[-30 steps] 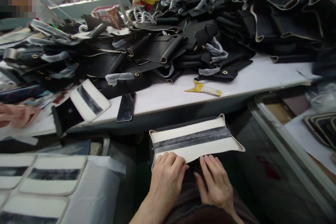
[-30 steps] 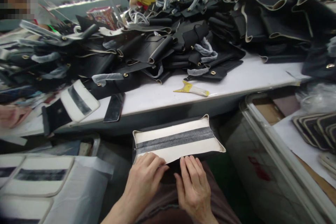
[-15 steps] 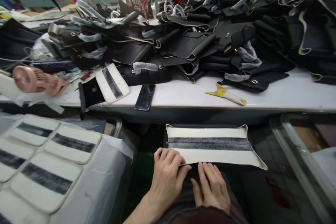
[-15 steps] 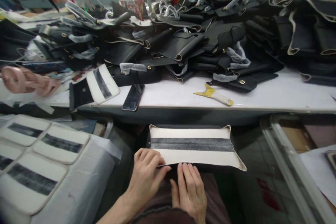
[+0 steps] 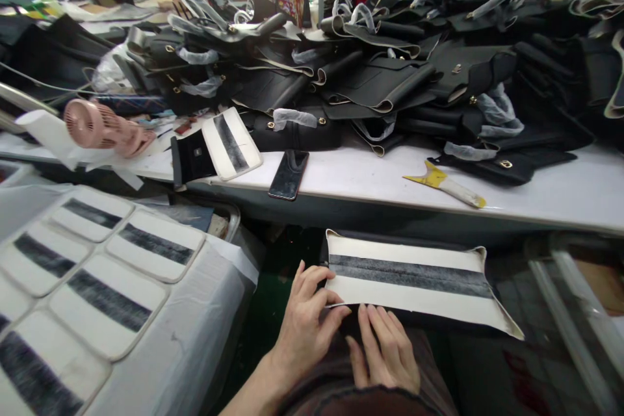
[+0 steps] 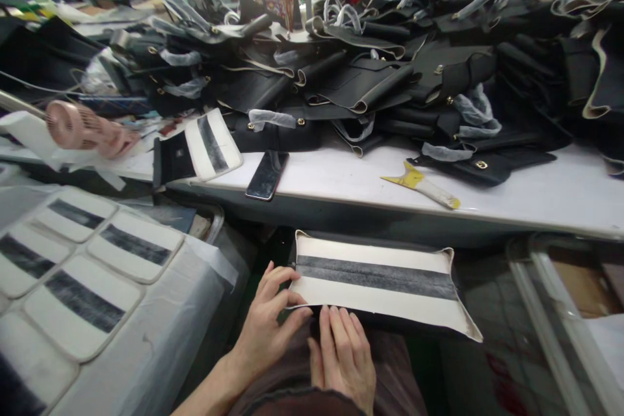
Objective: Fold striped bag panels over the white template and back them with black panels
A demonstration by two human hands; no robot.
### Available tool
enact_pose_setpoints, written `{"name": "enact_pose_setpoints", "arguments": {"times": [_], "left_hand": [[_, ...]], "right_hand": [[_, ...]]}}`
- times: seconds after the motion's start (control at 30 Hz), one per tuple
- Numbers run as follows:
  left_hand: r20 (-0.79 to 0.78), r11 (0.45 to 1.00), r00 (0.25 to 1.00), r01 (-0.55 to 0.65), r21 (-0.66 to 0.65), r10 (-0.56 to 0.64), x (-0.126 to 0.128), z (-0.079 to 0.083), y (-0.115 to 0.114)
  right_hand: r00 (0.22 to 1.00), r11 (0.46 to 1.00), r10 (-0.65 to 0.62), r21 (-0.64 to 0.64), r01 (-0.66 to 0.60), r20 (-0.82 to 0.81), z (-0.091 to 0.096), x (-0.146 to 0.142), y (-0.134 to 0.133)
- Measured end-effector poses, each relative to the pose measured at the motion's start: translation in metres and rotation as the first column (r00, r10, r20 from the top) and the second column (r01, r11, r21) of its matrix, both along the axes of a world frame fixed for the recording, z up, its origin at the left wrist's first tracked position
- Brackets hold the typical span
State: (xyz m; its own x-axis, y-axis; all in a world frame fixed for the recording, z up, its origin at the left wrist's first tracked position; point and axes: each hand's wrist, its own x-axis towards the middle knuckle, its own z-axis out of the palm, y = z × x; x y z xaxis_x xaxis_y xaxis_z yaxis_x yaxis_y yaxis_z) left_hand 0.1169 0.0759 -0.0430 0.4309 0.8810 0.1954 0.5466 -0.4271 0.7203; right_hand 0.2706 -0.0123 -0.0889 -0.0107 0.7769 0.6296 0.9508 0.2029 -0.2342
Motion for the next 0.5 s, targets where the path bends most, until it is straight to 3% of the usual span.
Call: {"name": "enact_pose_setpoints", "arguments": {"times": [0.2, 0.33, 0.43, 0.5], "left_hand": [[0.095, 0.997, 0.994, -0.051, -0.052, 0.056, -0.002, -0.008, -0.002], [0.192, 0.973, 0.965, -0.146, -0.178, 0.180, -0.002, -0.008, -0.007], [0.340, 0.904, 0.886, -0.172, -0.391, 0.315, -0.001, -0.019, -0.014], [0.455, 0.791, 0.747, -0.152, -0.593, 0.485, 0.002, -0.035, -0.018]], "right_hand": [[0.999, 0.999, 0.040, -0.010, -0.040, 0.033, 0.001, -0.009, 0.005], [0.997, 0.998, 0.062, -0.016, -0.061, 0.049, -0.003, -0.011, 0.005], [0.996, 0.998, 0.059, -0.031, -0.057, 0.063, -0.004, -0.012, 0.006], [0.995, 0.997, 0.060, -0.048, -0.056, 0.079, -0.003, -0.013, 0.006]]}}
